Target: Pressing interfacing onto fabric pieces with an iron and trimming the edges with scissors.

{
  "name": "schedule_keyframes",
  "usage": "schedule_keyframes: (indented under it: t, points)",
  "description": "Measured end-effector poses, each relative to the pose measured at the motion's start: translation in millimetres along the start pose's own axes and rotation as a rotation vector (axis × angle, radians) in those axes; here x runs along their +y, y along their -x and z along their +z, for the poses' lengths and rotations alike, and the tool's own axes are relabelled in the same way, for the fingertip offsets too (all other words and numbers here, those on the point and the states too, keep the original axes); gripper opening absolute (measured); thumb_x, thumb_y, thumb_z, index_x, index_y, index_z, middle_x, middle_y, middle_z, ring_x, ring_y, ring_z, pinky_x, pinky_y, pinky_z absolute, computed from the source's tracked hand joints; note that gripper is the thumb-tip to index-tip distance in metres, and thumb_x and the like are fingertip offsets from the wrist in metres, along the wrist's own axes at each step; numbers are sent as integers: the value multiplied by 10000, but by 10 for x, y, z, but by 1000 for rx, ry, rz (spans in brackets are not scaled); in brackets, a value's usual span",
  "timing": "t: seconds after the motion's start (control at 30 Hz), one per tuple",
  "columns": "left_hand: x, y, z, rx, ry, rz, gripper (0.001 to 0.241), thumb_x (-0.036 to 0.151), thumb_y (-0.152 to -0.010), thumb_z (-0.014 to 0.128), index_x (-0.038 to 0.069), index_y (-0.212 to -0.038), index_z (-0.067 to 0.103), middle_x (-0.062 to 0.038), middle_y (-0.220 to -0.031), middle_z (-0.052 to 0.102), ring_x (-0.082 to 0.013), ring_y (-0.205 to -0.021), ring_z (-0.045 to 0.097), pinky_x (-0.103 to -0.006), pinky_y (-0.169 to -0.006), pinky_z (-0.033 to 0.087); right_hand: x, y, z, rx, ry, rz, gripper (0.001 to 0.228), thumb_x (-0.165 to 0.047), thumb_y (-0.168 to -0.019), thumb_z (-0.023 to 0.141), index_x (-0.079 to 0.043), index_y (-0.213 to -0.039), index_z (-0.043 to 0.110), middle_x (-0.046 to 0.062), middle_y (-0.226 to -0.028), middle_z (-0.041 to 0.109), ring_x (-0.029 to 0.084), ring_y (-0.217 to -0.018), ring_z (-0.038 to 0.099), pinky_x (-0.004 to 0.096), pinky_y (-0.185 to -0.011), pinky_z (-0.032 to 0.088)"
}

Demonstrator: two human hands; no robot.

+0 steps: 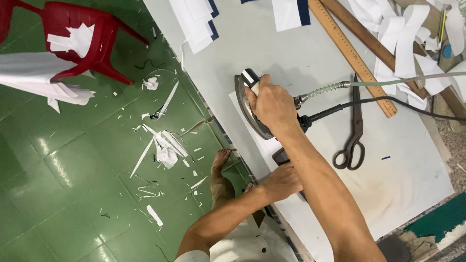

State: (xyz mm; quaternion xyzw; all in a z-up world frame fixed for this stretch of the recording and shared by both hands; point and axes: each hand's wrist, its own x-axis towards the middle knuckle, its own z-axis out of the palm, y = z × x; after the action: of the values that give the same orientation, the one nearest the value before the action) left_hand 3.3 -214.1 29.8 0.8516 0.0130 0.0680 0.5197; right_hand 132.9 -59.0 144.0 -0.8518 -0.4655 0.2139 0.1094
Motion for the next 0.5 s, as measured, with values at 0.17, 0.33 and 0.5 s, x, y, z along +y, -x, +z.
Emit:
schedule_keyframes:
  t: [0.17,0.33,0.5]
  points:
    - [350,48,-143,-140,-341,76,176,176,-961,620,184,-1096,733,21,-1328,662,-241,-1394,512,-376,-1262,359,196,417,50,36,57,-37,450,-369,-1038,588,69,-940,567,225,-587,655,380,-536,703,450,-443,561]
    - [414,108,55,-156,-339,110,381,147,-870,686,215,-1244,707,-18,-1445,580,-243,-1450,399,-396,-1257,223,265,735,7,-4,45,-16,450,-373,-1043,576,68,-954,568,212,-572,654,361,-512,699,437,-427,557]
    - [469,95,-12,-184,-275,111,469,150,-767,732,163,-1235,709,-8,-1419,614,-240,-1431,429,-368,-1241,248,245,844,-36,-18,44,-15,467,-395,-1042,583,63,-950,570,202,-551,648,351,-481,685,430,-408,546]
